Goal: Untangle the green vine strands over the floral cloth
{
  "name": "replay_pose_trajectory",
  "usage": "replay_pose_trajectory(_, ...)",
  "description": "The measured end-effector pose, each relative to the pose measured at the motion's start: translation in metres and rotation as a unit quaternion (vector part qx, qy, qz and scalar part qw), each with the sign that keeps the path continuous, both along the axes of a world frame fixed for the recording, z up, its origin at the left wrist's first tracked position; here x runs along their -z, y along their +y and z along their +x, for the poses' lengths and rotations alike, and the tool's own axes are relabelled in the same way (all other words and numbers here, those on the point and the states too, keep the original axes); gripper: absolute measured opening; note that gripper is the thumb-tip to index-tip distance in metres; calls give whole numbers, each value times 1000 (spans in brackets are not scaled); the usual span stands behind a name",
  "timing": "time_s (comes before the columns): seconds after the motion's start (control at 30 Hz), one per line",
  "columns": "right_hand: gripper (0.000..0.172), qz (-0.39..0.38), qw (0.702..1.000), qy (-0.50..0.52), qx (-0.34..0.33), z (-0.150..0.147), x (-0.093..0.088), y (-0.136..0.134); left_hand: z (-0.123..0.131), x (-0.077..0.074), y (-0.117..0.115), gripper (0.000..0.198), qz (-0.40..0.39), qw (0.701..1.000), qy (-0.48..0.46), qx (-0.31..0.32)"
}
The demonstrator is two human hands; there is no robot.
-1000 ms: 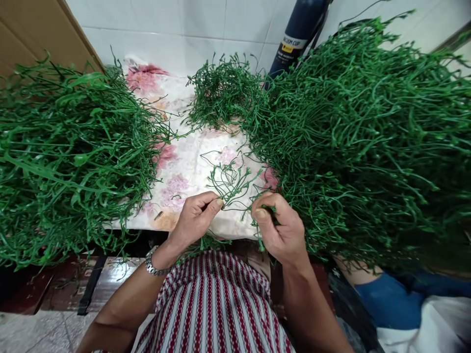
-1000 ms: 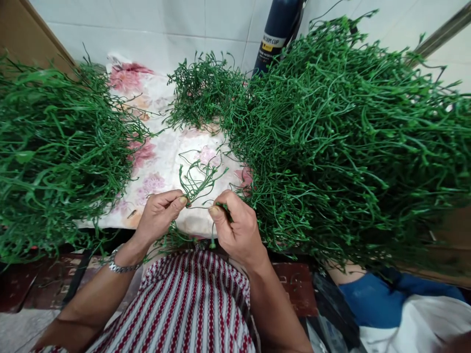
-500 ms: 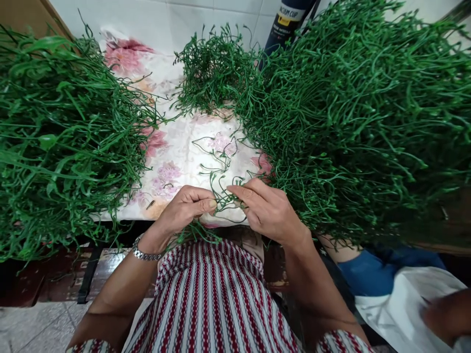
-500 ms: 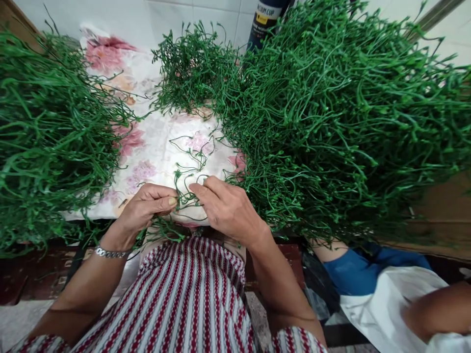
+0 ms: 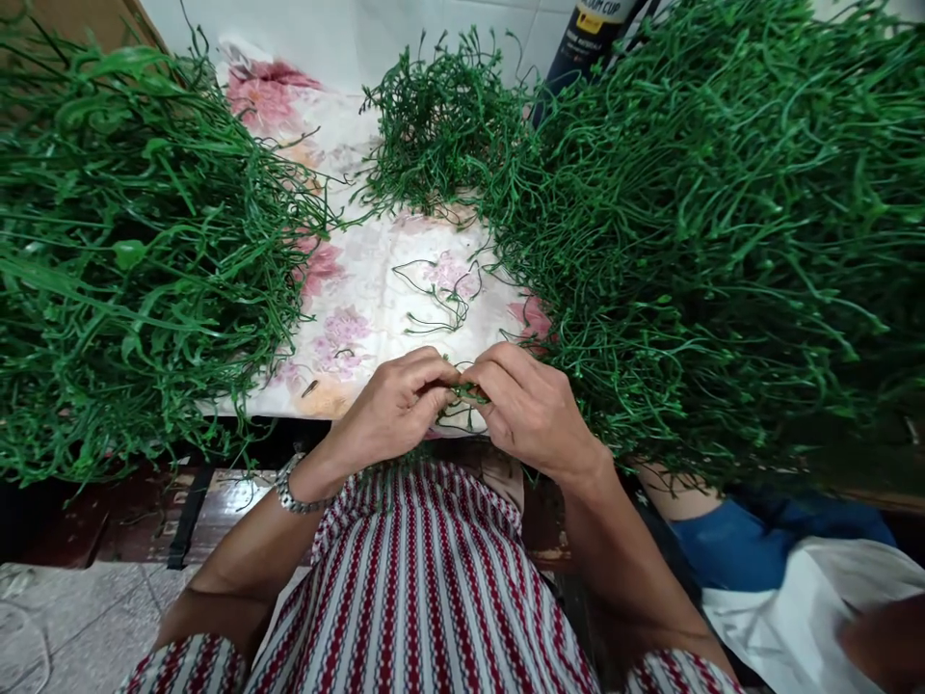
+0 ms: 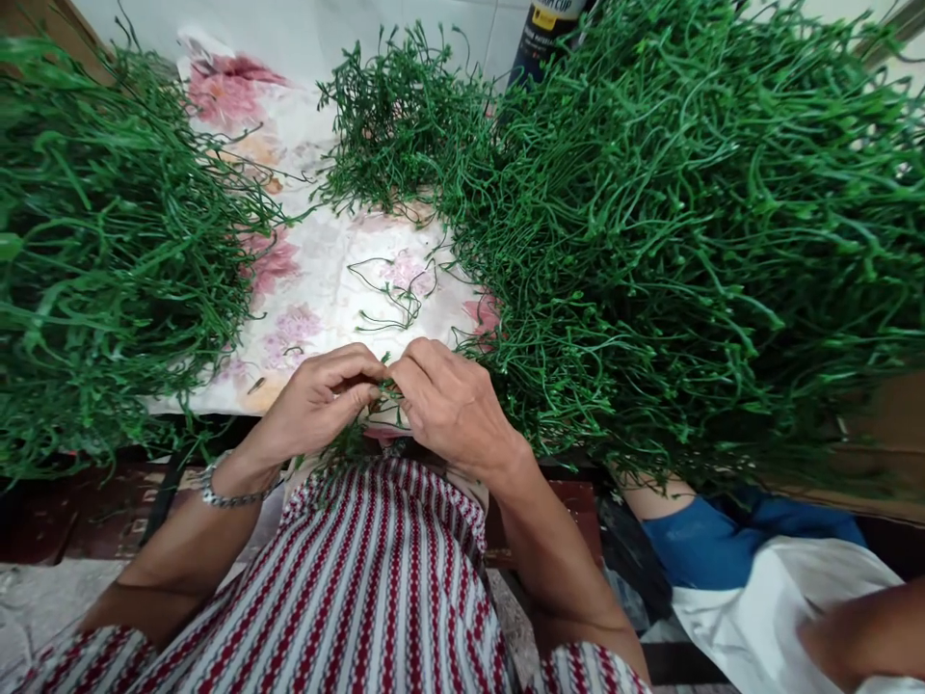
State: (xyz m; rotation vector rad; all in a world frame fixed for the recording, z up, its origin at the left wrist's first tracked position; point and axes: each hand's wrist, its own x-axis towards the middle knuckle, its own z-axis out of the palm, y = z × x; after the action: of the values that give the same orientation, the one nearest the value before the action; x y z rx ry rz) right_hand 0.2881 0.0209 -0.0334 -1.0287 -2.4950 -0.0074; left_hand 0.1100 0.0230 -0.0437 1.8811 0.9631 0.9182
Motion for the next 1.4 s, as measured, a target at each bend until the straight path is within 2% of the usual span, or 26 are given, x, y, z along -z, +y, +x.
replay_pose_trajectory(0.1,14,-29,1000,-1,2,-1,3,1,2,10,0,14,-62,997,-40,-37)
replay_pose_trajectory(0.17,11,-55,998,2,6,-3,4,2,2,13,0,13,-70,994,-58,-60)
replay_pose_trajectory(0.23,9,-89,996,18,8,-4,4,3,1,13,1,10,-64,994,-65,-57)
replay_pose_trajectory(0.33,8,-149,988,41,-5,-4,3,3,-4,7,2,9,-79,995,-63,-22)
replay_pose_trajectory(0.47,7,-219,973,53,-44,-3,2,3,-8,0,4,13,-142,989,-31,22)
replay_pose_trajectory(0.67,13,-258,952,86,-139,3,-4,7,-11,-1,3,20,-144,985,-8,98)
replay_pose_trajectory(0.77,18,-281,937,108,-179,10,-8,10,-18,-1,5,19,-148,982,-26,111)
replay_pose_trajectory(0.87,15,-283,932,176,-144,13,-9,10,-22,0,10,16,-162,980,-85,75)
replay_pose_trajectory(1.03,11,-248,931,268,-7,3,-3,3,-15,5,11,19,-145,982,-122,26)
replay_pose_trajectory(1.1,12,-242,927,284,29,-4,1,0,-10,8,9,17,-134,982,-133,-1)
replay_pose_trajectory(1.3,17,-302,901,310,32,-17,17,-5,2,16,3,7,-56,979,-179,-80)
replay_pose_trajectory(1.4,11,-297,899,322,25,-18,23,-6,5,21,2,3,-49,974,-203,-86)
